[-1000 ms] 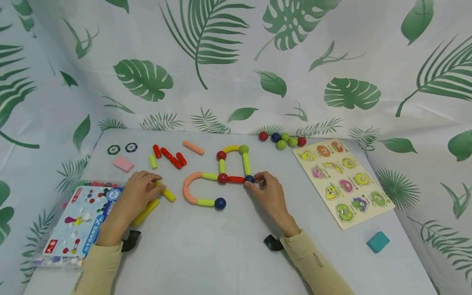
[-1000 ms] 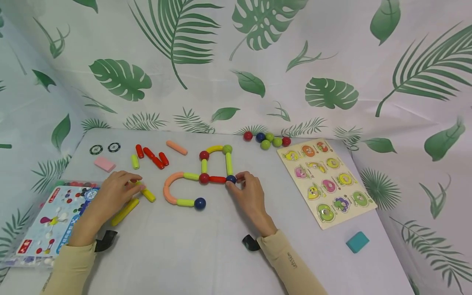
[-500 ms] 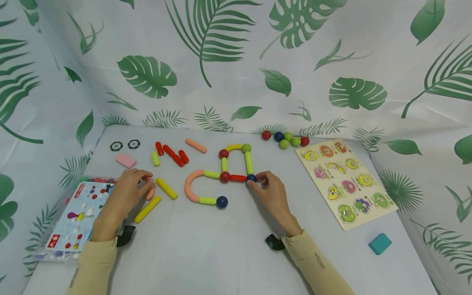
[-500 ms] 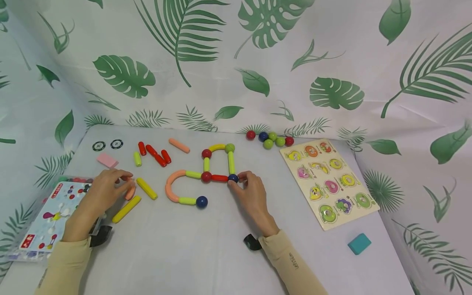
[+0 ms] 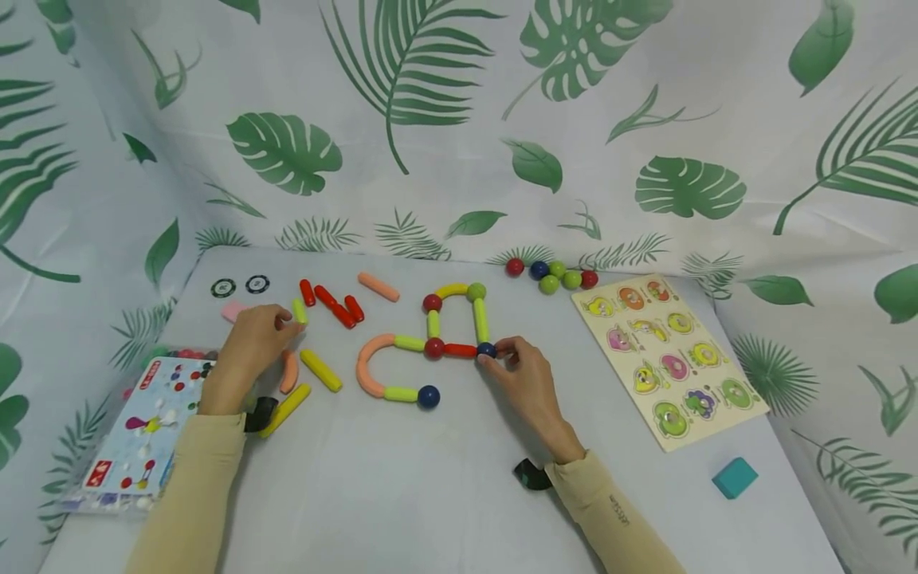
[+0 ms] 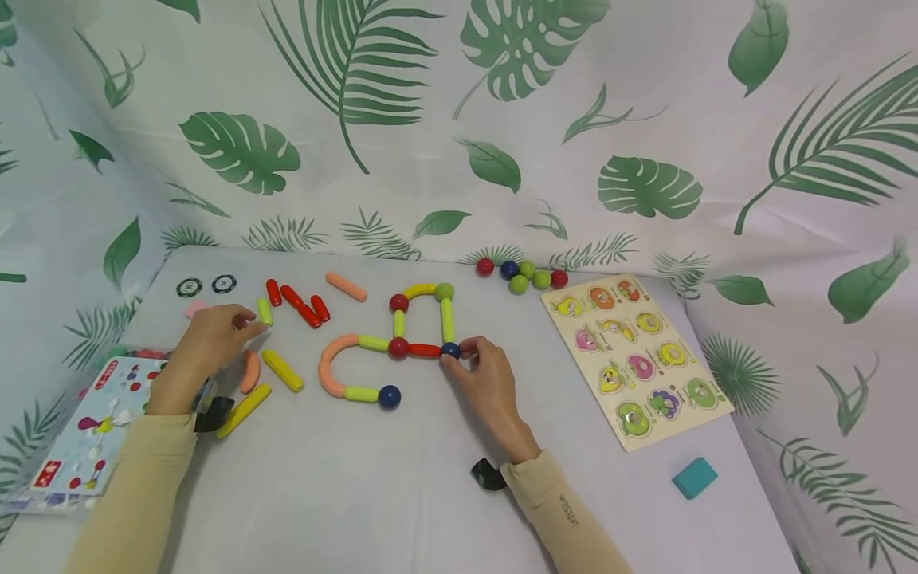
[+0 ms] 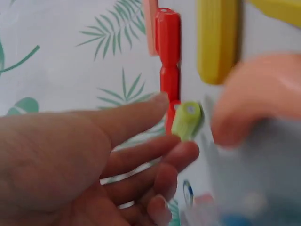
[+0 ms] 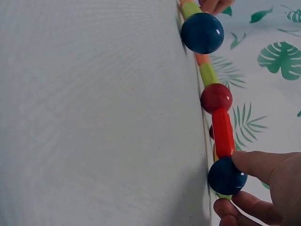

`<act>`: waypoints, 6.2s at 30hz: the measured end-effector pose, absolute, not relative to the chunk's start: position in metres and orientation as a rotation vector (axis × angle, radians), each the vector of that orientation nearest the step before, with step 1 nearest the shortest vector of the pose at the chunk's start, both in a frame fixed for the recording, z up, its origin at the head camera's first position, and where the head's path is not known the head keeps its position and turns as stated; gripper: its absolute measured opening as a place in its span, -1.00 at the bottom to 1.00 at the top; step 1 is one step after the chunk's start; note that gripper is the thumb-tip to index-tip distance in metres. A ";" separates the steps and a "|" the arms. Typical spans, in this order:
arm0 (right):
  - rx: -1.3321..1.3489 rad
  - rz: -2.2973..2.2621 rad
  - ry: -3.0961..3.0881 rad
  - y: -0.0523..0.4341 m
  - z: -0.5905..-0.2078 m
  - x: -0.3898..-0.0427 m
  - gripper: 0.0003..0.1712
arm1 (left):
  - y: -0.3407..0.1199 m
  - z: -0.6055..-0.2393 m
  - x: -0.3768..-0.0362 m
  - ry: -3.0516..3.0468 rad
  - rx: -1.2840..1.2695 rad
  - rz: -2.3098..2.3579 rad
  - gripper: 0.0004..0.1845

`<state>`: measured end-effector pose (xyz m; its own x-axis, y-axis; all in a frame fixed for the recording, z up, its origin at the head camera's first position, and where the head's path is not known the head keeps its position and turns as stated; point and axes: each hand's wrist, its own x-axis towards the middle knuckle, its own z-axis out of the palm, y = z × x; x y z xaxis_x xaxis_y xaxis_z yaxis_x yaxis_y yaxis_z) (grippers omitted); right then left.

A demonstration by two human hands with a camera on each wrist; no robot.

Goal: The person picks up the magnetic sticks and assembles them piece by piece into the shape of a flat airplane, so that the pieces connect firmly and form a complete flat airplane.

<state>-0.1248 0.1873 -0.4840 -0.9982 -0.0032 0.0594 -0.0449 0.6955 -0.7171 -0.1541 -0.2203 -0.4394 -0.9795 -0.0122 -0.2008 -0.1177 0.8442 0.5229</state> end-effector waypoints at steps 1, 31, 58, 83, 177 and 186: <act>0.043 1.204 -2.841 0.188 -0.484 -0.125 -0.59 | -0.218 -0.439 -0.158 2.816 -0.153 0.830 -0.52; 0.015 1.171 -2.833 0.187 -0.482 -0.122 -0.60 | -0.160 -0.426 -0.126 2.777 -0.273 1.059 -0.62; 0.527 1.232 -2.836 0.154 -0.482 -0.101 -0.79 | -0.060 -0.466 -0.054 2.580 0.171 1.249 -0.76; 0.751 1.262 -2.764 0.145 -0.485 -0.096 -0.82 | -0.058 -0.468 -0.056 2.540 0.163 1.282 -0.71; 0.265 1.279 -2.735 0.217 -0.468 -0.099 -0.64 | -0.098 -0.480 -0.087 2.799 0.710 1.103 -0.70; 0.629 1.340 -2.800 0.174 -0.480 -0.041 -0.62 | -0.093 -0.482 -0.094 2.806 0.722 1.113 -0.72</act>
